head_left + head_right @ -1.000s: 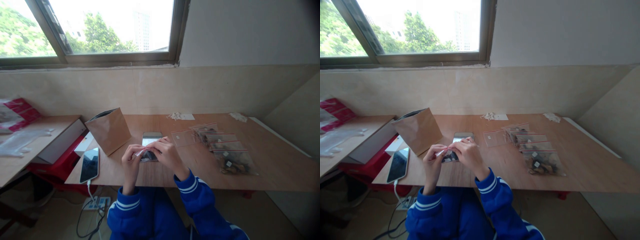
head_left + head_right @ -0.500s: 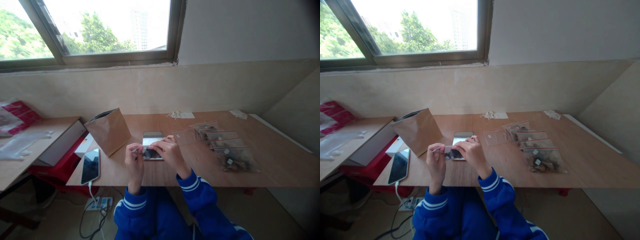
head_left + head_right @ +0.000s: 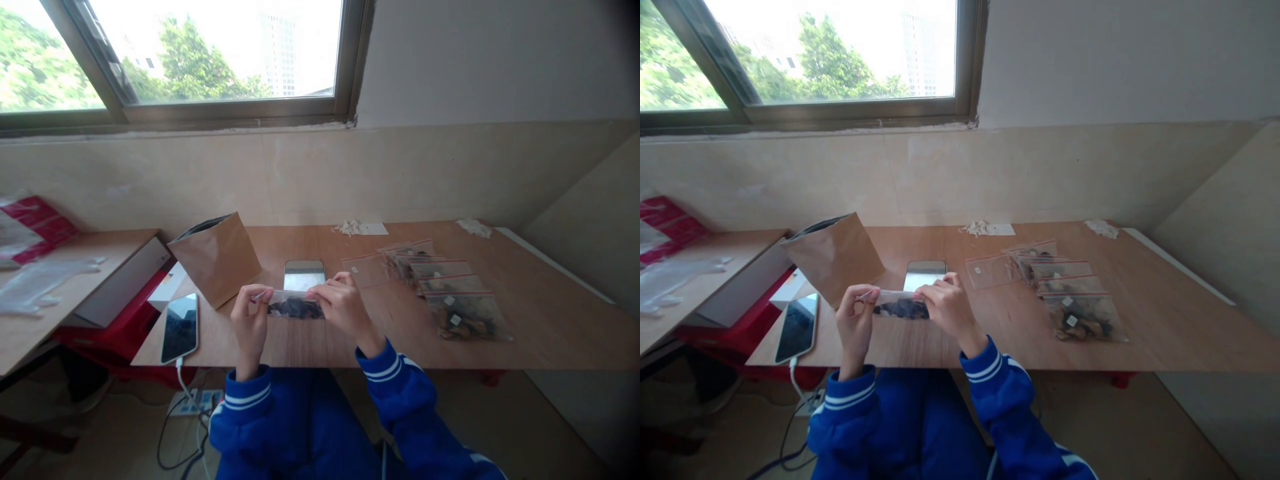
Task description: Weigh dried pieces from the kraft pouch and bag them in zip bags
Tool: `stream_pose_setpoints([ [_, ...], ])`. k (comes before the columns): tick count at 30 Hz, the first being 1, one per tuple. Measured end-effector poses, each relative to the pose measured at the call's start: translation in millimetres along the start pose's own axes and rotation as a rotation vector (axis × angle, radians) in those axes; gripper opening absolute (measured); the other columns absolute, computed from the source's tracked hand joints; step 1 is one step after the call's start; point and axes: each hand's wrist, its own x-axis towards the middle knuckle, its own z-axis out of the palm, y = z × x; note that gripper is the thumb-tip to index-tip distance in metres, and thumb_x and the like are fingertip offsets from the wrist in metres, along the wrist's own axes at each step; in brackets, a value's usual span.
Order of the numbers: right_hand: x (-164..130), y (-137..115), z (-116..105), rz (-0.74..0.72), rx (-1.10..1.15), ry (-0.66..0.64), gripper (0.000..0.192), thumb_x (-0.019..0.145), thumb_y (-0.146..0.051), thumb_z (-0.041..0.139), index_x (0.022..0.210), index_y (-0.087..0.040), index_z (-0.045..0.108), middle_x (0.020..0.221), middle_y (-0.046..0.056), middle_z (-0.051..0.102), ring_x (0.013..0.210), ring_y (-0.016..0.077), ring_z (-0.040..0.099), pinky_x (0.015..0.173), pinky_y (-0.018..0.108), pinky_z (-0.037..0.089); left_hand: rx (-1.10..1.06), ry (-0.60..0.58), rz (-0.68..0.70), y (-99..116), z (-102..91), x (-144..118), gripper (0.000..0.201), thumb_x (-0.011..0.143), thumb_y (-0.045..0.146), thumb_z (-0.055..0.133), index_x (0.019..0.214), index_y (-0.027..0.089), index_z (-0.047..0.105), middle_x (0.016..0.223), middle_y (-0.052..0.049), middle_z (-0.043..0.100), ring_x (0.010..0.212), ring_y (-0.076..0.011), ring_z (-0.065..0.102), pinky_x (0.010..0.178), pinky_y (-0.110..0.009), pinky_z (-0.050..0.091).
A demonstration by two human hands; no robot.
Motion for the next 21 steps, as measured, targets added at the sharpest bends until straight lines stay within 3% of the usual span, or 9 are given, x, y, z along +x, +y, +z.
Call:
stream_pose_setpoints([
  [6,-6.9,3.1,5.8,0.001,0.058,-0.016,0.022,0.098,-0.021,0.053,0.088,-0.022,0.072,0.085,0.001,0.077,0.075,0.0151,0.065,0.085,0.033,0.034,-0.090,0.090,-0.183,-8.3,-9.4,-2.0,0.023,0.085,0.042,0.067,0.082,0.019,0.066,0.077,-0.001,0.066,0.073,-0.0152,0.060,0.068,-0.024,0.046],
  [9,-11.2,10.2,6.7,0.052,0.073,-0.037,0.025,0.099,-0.019,0.050,0.086,-0.022,0.072,0.085,0.001,0.078,0.073,0.0148,0.066,0.084,0.033,0.035,-0.157,0.078,-0.226,-11.8,-10.9,-3.1,0.029,0.087,0.046,0.063,0.081,0.018,0.068,0.079,-0.002,0.067,0.075,-0.0151,0.061,0.070,-0.024,0.046],
  [11,-13.2,13.4,6.0,0.079,0.100,-0.046,0.026,0.100,-0.019,0.049,0.087,-0.023,0.072,0.088,0.001,0.078,0.072,0.0145,0.066,0.082,0.033,0.036,-0.219,0.088,-0.277,-14.6,-9.0,-3.8,0.034,0.087,0.049,0.061,0.078,0.017,0.069,0.075,-0.002,0.065,0.071,-0.0140,0.059,0.067,-0.023,0.045],
  [16,-17.5,12.3,-1.1,0.204,0.288,-0.073,0.023,0.099,-0.027,0.051,0.094,-0.024,0.074,0.087,0.000,0.078,0.075,0.0155,0.068,0.074,0.027,0.046,-0.525,0.258,-0.505,-18.5,6.6,-6.3,0.044,0.073,0.058,0.072,0.070,0.015,0.064,0.064,0.001,0.059,0.058,-0.0099,0.052,0.057,-0.020,0.042],
  [21,-26.3,7.9,-20.3,0.305,0.375,-0.074,0.025,0.099,-0.025,0.048,0.093,-0.022,0.073,0.077,0.001,0.076,0.073,0.0165,0.070,0.071,0.027,0.051,-0.607,0.159,-0.577,-12.1,20.9,-12.4,0.045,0.072,0.059,0.073,0.067,0.016,0.061,0.061,0.002,0.058,0.055,-0.0091,0.052,0.054,-0.019,0.043],
])
